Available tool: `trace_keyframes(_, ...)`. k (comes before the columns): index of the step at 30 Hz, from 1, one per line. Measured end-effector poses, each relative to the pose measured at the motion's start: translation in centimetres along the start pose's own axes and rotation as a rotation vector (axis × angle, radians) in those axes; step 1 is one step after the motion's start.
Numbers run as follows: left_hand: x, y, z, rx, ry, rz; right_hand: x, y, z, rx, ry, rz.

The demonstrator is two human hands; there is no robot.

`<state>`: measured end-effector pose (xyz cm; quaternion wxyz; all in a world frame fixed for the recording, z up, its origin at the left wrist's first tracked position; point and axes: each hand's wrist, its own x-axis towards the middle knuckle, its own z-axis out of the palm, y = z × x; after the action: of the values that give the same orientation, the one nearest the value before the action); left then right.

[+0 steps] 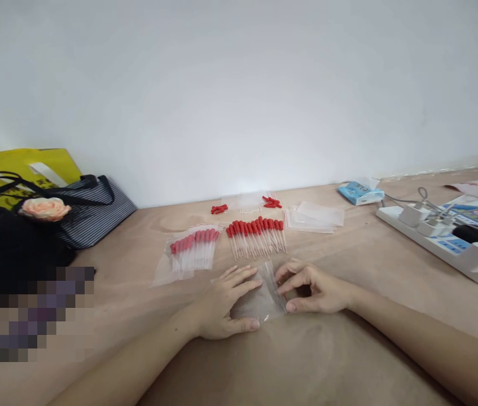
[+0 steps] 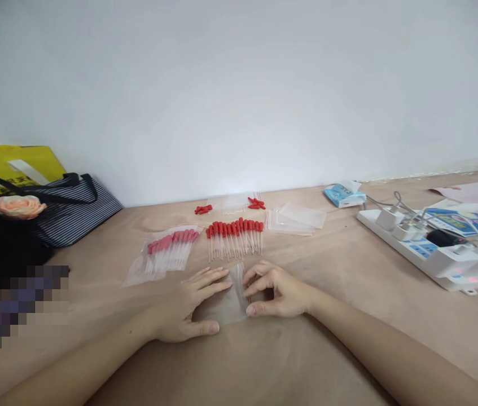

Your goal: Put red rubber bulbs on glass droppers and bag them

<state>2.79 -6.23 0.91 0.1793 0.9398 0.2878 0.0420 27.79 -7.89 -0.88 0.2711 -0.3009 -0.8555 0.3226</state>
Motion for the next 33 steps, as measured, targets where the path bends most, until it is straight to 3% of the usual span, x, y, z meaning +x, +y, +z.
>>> trace_keyframes(6, 0.1, 0.1, -0.1, -0.039, 0.034, 0.011, 0.2, -0.1, 0.0, -0.142, -0.098, -0.115)
trace_keyframes(12, -0.3, -0.2, 0.3, -0.063, 0.047, -0.044, 0.2, 0.0, -0.3, -0.262, -0.131, -0.099)
trace_keyframes(21, -1.3, -0.7, -0.3, -0.09, -0.03, -0.05, -0.6, 1.1, -0.5, -0.018, -0.001, 0.043)
trace_keyframes(23, -1.1, -0.6, -0.3, -0.078, -0.034, -0.054, -0.3, 1.7, -0.7, 0.076, 0.021, 0.112)
trace_keyframes(25, -0.8, -0.5, -0.4, -0.07, -0.03, -0.05, 0.6, 2.5, -1.2, 0.115, 0.125, 0.236)
trace_keyframes(29, -0.2, -0.1, -0.7, -0.047, -0.012, 0.004, 3.6, 4.9, -3.1, -0.211, 0.475, 0.656)
trace_keyframes(33, 0.1, -0.4, -0.3, -0.036, 0.073, 0.085, 6.9, 6.4, -5.0, -0.334, 0.528, 0.823)
